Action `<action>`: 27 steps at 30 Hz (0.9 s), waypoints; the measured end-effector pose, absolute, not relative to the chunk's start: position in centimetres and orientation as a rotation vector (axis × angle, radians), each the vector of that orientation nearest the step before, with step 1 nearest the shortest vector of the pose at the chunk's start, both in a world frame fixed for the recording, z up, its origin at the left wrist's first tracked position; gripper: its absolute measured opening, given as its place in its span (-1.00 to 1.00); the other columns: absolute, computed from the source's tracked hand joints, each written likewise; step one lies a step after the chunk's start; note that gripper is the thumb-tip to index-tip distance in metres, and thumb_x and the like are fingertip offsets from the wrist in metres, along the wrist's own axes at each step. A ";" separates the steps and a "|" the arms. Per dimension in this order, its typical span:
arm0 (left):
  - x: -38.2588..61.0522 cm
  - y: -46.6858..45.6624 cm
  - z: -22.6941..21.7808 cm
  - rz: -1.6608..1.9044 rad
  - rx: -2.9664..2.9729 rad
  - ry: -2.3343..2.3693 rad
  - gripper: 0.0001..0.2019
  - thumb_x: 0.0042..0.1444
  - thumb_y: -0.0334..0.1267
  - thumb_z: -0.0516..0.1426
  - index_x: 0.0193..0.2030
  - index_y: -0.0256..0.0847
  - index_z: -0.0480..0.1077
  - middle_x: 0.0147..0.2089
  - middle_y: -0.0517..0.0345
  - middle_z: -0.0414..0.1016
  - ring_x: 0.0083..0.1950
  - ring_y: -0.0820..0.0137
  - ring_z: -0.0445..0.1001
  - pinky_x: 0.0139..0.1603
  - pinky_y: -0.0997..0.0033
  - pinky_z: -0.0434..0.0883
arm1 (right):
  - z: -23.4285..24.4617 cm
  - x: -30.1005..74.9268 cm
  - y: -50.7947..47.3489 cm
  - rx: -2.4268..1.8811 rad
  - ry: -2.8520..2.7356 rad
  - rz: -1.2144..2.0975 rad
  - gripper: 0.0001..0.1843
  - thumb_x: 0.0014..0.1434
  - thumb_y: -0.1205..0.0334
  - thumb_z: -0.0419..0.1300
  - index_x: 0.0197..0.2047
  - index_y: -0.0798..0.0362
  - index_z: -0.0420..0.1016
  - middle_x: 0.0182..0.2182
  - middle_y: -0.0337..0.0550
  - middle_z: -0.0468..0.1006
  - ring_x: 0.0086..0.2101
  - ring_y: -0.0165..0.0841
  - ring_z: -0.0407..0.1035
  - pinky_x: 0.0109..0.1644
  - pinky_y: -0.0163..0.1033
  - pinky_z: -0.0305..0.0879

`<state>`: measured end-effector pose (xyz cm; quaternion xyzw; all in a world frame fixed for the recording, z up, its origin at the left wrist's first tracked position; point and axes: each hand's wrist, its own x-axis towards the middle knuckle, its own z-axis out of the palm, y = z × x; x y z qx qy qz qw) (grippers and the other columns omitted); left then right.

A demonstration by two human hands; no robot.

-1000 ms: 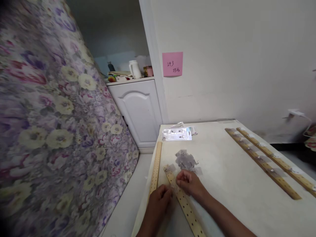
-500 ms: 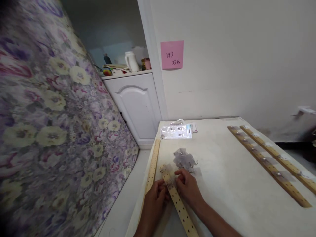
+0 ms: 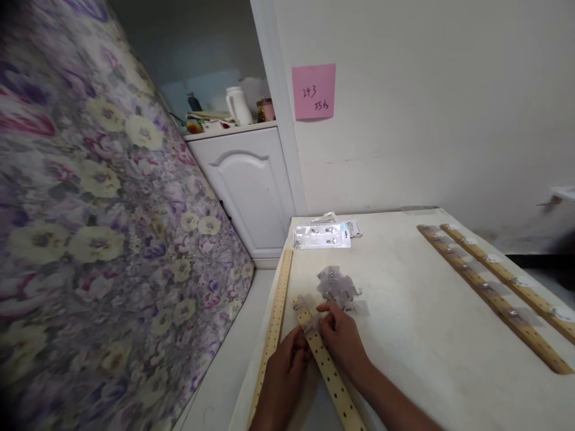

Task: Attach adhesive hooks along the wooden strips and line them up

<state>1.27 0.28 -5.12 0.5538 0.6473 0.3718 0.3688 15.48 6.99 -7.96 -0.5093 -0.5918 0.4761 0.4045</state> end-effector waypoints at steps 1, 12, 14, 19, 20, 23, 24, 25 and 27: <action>1.3 0.3 -5.1 0.941 1.429 1.673 -0.56 0.07 -0.35 -0.03 0.12 -0.24 0.31 -0.07 0.01 0.51 -0.07 0.27 0.46 -0.01 0.33 0.34 | -7.9 15.5 7.0 -1.284 -1.498 1.199 -0.76 0.09 0.24 0.04 -0.16 0.04 0.39 -0.62 -0.39 0.32 -0.58 -0.40 0.29 -0.46 -0.31 0.21; 1.5 0.1 -4.7 0.918 1.474 1.680 -0.55 0.07 -0.37 -0.04 0.13 -0.26 0.32 0.01 -0.03 0.46 0.03 0.27 0.40 0.10 0.32 0.28 | -7.8 15.6 7.1 -1.267 -1.498 1.212 -0.75 0.09 0.21 0.03 -0.17 0.07 0.40 -0.64 -0.39 0.32 -0.60 -0.39 0.29 -0.48 -0.29 0.22; 1.5 0.1 -4.8 0.922 1.475 1.684 -0.55 0.08 -0.37 -0.04 0.13 -0.24 0.31 -0.01 -0.02 0.47 0.01 0.27 0.40 0.09 0.31 0.29 | -7.9 15.6 7.1 -1.271 -1.501 1.207 -0.75 0.08 0.21 0.04 -0.18 0.07 0.40 -0.64 -0.38 0.32 -0.60 -0.39 0.29 -0.47 -0.29 0.22; 1.6 0.3 -4.8 0.903 1.470 1.715 -0.56 0.06 -0.37 -0.03 0.10 -0.27 0.34 -0.02 -0.05 0.47 0.01 0.25 0.41 0.09 0.28 0.29 | -8.0 15.7 7.1 -1.293 -1.528 1.162 -0.74 0.08 0.22 0.04 -0.17 0.06 0.42 -0.61 -0.35 0.36 -0.57 -0.37 0.32 -0.44 -0.28 0.23; 1.6 0.3 -4.8 0.900 1.474 1.717 -0.56 0.06 -0.37 -0.03 0.10 -0.28 0.34 -0.02 -0.05 0.47 0.01 0.25 0.41 0.09 0.28 0.29 | -8.0 15.7 7.1 -1.297 -1.529 1.152 -0.74 0.08 0.22 0.04 -0.17 0.05 0.42 -0.61 -0.35 0.36 -0.56 -0.37 0.32 -0.44 -0.28 0.23; 1.6 0.3 -4.8 0.904 1.487 1.715 -0.56 0.07 -0.34 -0.03 0.11 -0.29 0.33 -0.02 -0.07 0.46 0.00 0.24 0.41 0.08 0.27 0.30 | -7.9 15.7 7.2 -1.292 -1.519 1.164 -0.74 0.08 0.22 0.03 -0.18 0.05 0.42 -0.62 -0.36 0.34 -0.59 -0.38 0.30 -0.46 -0.28 0.22; 1.6 0.3 -4.9 0.904 1.490 1.714 -0.56 0.07 -0.34 -0.03 0.11 -0.30 0.32 -0.01 -0.07 0.46 0.00 0.24 0.41 0.08 0.27 0.30 | -7.9 15.7 7.1 -1.288 -1.514 1.172 -0.74 0.08 0.21 0.03 -0.18 0.06 0.42 -0.62 -0.37 0.33 -0.59 -0.38 0.30 -0.46 -0.28 0.22; 1.6 0.3 -4.9 0.904 1.493 1.712 -0.56 0.07 -0.34 -0.03 0.12 -0.30 0.32 -0.01 -0.08 0.46 0.01 0.24 0.40 0.09 0.27 0.29 | -7.8 15.7 7.1 -1.284 -1.511 1.176 -0.74 0.07 0.21 0.03 -0.17 0.06 0.42 -0.63 -0.37 0.34 -0.60 -0.38 0.30 -0.46 -0.28 0.23; 1.6 0.3 -4.9 0.897 1.494 1.712 -0.55 0.06 -0.35 -0.03 0.12 -0.32 0.31 0.00 -0.09 0.45 0.03 0.24 0.40 0.10 0.28 0.29 | -7.8 15.7 7.1 -1.280 -1.508 1.178 -0.72 0.07 0.20 0.03 -0.17 0.06 0.42 -0.63 -0.36 0.35 -0.60 -0.38 0.31 -0.46 -0.28 0.24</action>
